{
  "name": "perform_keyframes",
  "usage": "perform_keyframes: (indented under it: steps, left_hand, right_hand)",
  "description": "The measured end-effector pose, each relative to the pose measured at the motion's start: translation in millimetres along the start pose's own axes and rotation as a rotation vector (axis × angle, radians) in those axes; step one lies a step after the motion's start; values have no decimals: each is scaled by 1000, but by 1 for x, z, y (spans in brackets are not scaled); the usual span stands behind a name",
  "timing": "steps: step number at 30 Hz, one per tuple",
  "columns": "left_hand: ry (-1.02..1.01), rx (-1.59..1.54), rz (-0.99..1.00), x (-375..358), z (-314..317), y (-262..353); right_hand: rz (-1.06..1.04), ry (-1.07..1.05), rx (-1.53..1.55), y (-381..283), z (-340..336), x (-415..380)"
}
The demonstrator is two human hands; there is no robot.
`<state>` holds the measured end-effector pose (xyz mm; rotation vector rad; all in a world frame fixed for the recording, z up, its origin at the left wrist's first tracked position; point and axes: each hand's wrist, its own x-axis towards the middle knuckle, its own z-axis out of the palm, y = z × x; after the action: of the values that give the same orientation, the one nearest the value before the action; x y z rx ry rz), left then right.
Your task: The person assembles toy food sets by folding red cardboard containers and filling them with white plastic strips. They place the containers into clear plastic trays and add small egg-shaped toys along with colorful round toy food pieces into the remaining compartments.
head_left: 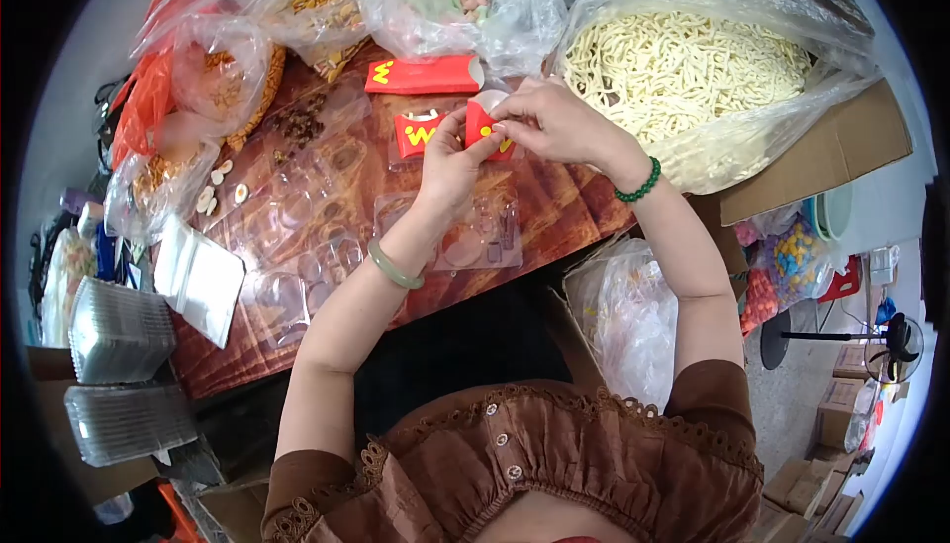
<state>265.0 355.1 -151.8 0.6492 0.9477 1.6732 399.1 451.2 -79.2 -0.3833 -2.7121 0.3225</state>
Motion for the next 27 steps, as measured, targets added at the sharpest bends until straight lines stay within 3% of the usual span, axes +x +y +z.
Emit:
perform_keyframes:
  steps: [3, 8, 10, 11, 13, 17, 21, 23, 24, 26, 27]
  left_hand:
    - [51, 43, 48, -17, -17, 12]
    - [126, 41, -49, -56, -56, 29]
    - [36, 729, 327, -80, -68, 34]
    - [-41, 970, 278, -94, -73, 42]
    - [-115, 1450, 541, -108, -79, 38]
    - [-148, 1517, 404, -113, -81, 15]
    - [-72, 1449, 498, -108, -75, 1]
    - [-56, 1521, 424, -106, -65, 13]
    - [-42, 1479, 459, -101, -64, 18]
    - [-63, 1456, 598, -78, -67, 27]
    - [-51, 1443, 656, -63, -63, 35]
  right_hand:
    - [-99, 135, -13, -10, 24, 13]
    - [5, -133, 190, -38, 57, 32]
    - [62, -282, 367, -49, 67, 37]
    - [79, -321, 406, -51, 78, 37]
    - [124, -396, 454, -55, 102, 34]
    - [94, -535, 281, -61, 121, 33]
    - [31, -497, 251, -55, 115, 27]
    - [-27, -166, 251, -47, 93, 24]
    - [46, -111, 435, -27, 90, 30]
    - [354, 164, 463, 8, 82, 37]
    - [391, 181, 300, 34, 84, 41]
